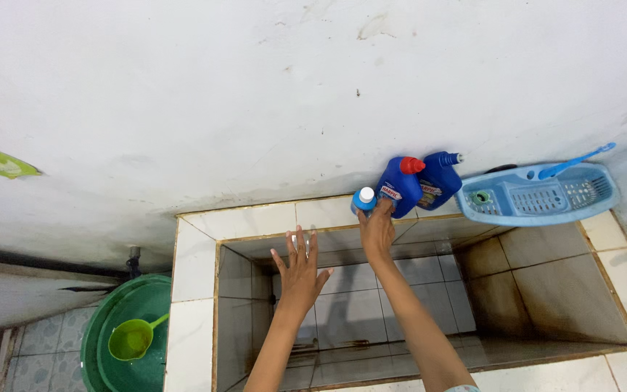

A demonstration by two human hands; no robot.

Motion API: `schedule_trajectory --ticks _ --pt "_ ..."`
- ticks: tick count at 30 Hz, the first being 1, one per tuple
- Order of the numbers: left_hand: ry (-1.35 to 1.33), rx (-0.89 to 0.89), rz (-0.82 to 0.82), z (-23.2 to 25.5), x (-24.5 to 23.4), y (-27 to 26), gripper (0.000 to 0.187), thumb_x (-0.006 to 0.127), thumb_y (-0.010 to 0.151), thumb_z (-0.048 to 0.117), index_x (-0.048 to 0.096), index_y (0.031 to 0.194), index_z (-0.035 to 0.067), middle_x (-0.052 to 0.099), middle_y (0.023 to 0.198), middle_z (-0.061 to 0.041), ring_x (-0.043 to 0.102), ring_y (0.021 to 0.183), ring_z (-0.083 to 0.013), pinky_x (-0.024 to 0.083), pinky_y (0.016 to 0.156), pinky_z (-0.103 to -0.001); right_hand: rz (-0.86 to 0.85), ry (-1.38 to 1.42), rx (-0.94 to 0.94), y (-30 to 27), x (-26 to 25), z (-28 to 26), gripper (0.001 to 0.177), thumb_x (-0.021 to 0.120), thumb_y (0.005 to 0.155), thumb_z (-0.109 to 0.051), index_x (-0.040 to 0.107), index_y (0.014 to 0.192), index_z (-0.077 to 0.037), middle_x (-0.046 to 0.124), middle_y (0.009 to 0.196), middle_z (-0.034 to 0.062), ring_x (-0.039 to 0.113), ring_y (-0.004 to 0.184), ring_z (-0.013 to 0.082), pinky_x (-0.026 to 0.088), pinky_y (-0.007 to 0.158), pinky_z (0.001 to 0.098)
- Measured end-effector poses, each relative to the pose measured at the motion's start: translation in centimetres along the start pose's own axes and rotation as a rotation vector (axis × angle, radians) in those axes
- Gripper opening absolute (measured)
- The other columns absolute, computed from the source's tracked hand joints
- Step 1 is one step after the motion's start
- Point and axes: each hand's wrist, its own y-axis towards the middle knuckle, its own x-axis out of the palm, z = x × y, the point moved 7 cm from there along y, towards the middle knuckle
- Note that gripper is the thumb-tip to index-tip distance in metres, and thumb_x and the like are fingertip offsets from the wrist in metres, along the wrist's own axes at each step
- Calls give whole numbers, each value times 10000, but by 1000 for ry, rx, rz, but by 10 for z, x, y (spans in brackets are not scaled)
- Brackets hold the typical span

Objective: The person wipes the tiled edges and walls of a bathroom basin using a cloth. They move several cleaning product bottles and scrub the corners of the basin and the surrounding walls by hand.

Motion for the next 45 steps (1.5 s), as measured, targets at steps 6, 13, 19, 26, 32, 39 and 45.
schedule_trajectory --ticks 6,13,19,26,32,39,45 --pt "20 -18 -41 5 13 5 937 658 934 470 136 1603 72 -56 1668 -246 -119 1522 -439 -50 1106 -793 -28 -42 12 5 -8 0 469 855 811 -272 522 1012 -9 652 1010 240 682 882 452 546 750 517" --pt "-10 -21 -2 12 4 -3 932 678 936 439 148 1611 74 -39 1686 -230 -91 1539 -431 -42 1136 -766 -430 23 -94 -13 44 59 305 710 907 -353 635 935 -59 728 902 180 704 892 383 550 811 494" --pt "-29 -30 22 -6 3 -15 930 693 935 419 156 1605 61 -45 1680 -242 -108 1539 -443 -52 1144 -756 -942 -272 -134 -84 52 63 577 700 887 -439 580 1370 -147 600 1361 158 584 1261 334 484 1044 457" --pt "-50 -96 -23 -55 -5 -53 927 679 953 435 150 1612 57 -68 1676 -260 -122 1527 -460 -47 1139 -753 -962 -179 -260 -132 19 -12 630 623 925 -458 528 1438 -105 496 1523 125 513 1385 302 455 1129 445" --pt "-69 -177 2 -105 -33 -110 943 683 929 452 156 1615 76 -55 1681 -255 -115 1540 -448 -52 1165 -725 -1027 -367 -295 -178 28 -54 675 575 958 -502 396 1525 -183 323 1622 116 387 1466 304 395 1163 475" --pt "-101 -209 2 -164 -69 -167 970 706 907 437 151 1614 72 -48 1676 -243 -116 1539 -443 -59 1159 -728 -929 -478 -361 -237 55 -98 758 583 948 -520 289 1582 -227 83 1691 192 335 1487 345 330 1210 528" --pt "-78 -166 107 -214 -100 -209 951 726 903 426 184 1590 52 -34 1669 -264 -93 1533 -456 -32 1119 -765 -888 -520 -404 -289 77 -153 870 561 950 -586 113 1617 -253 -81 1672 215 12 1546 394 172 1210 593"
